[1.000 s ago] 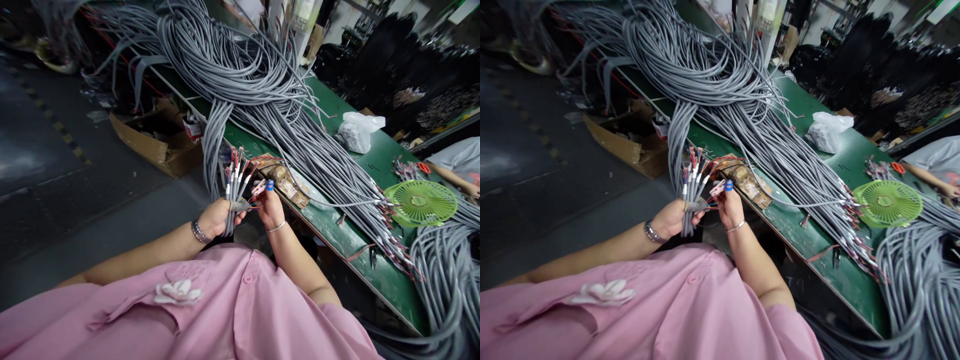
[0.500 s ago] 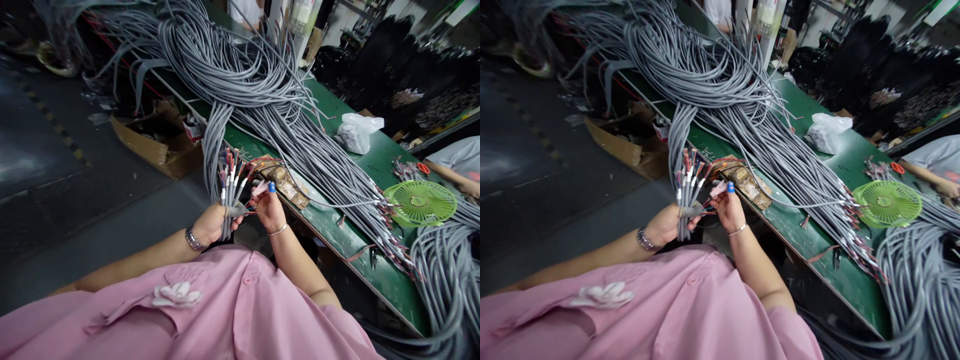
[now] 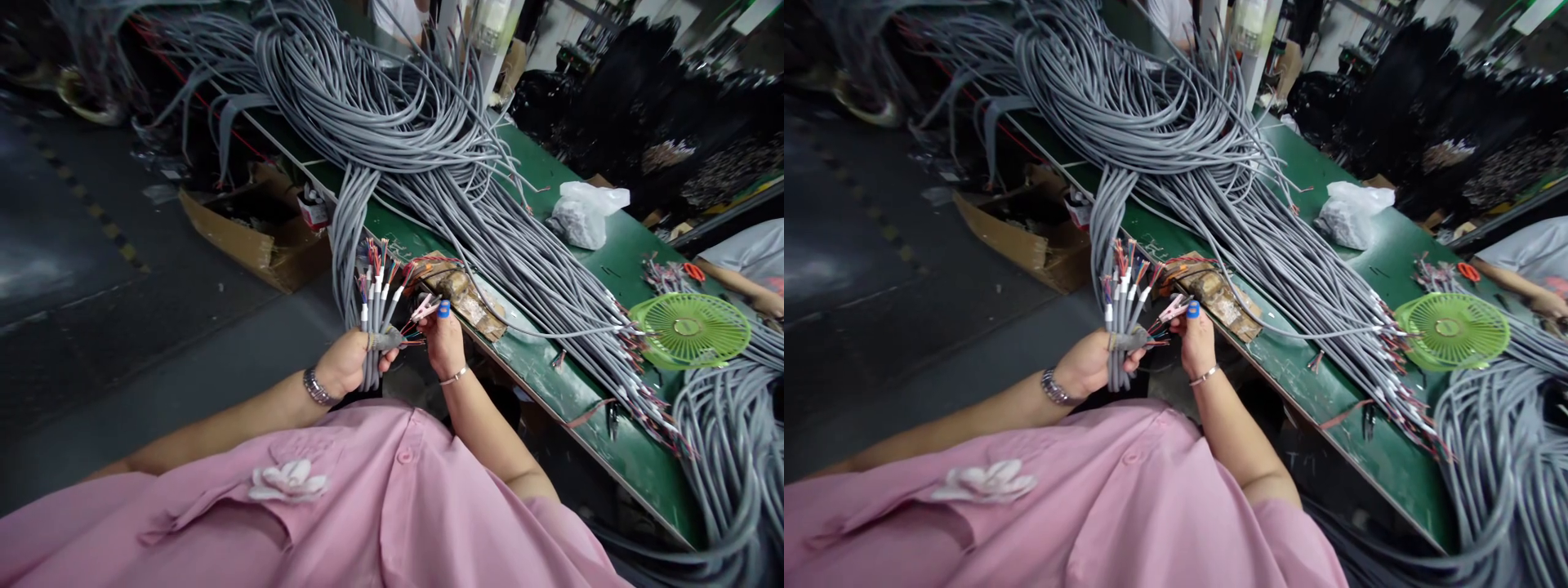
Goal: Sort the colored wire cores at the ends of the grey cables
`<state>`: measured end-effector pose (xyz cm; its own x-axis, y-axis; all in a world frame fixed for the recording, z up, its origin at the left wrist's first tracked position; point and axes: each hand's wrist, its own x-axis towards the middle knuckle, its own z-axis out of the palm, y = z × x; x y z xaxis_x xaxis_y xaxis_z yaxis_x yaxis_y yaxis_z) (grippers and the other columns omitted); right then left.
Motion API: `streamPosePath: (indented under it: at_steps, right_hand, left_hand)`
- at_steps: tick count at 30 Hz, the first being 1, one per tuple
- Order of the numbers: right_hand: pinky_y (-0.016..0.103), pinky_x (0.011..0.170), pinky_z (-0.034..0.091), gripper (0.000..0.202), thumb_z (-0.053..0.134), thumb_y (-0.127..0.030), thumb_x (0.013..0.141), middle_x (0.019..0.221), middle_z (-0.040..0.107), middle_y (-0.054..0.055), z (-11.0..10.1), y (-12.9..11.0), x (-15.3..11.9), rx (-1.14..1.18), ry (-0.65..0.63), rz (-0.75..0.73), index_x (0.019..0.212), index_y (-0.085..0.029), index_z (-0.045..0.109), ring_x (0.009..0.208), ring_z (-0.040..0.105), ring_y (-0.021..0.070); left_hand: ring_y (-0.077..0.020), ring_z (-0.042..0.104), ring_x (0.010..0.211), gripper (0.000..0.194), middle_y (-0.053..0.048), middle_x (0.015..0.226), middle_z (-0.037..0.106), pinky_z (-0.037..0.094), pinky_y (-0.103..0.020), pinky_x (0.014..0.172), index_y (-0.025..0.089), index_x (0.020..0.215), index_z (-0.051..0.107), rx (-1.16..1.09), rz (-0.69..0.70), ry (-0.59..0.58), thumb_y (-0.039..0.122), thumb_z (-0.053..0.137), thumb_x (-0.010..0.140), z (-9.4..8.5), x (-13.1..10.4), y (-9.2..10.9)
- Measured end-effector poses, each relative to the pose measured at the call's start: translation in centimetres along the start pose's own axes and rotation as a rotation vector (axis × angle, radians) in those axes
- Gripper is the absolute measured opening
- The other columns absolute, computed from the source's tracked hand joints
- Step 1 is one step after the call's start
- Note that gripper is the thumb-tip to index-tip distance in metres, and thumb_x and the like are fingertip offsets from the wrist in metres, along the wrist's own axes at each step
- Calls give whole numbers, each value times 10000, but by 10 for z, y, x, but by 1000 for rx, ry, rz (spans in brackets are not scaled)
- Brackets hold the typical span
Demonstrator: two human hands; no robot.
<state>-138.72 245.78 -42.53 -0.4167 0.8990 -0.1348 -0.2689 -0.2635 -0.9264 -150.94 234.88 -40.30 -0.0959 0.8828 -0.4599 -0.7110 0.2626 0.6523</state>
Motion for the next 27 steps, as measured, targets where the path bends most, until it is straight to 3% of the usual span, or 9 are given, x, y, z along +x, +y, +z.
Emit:
streamPosePath:
  at_steps: [3, 6, 11, 27]
  right_hand:
    - [212, 569, 460, 450, 571, -619, 797, 791, 645, 16, 3, -5, 3, 180, -105, 130, 869, -181, 646, 635, 556, 102]
    - [202, 570, 462, 393, 604, -568, 806, 759, 640, 8, 6, -9, 5, 249, -97, 169, 843, -180, 645, 638, 567, 98]
    - [196, 584, 463, 324, 659, -503, 796, 688, 614, -18, 8, -6, 7, 319, -25, 159, 782, -181, 631, 624, 569, 89]
    - [210, 593, 470, 321, 678, -493, 780, 630, 587, -30, 10, -9, 6, 334, -41, 163, 749, -182, 605, 592, 549, 97]
  left_hand:
    - [-87, 489, 430, 138, -31, 561, 598, 378, -174, 374, 112, 716, 630, 5, 9, 12, 171, 717, 626, -2, 2, -3]
    - [-89, 488, 422, 142, -30, 550, 594, 376, -173, 372, 113, 707, 625, 25, 14, 13, 179, 720, 625, -2, 3, -5]
    - [-84, 478, 395, 128, -32, 507, 571, 375, -170, 368, 94, 677, 627, 68, -37, 38, 192, 697, 635, 2, 5, -3]
    - [-86, 482, 388, 145, -27, 509, 578, 364, -171, 359, 104, 686, 626, 132, -4, -15, 190, 726, 627, 5, 4, -12]
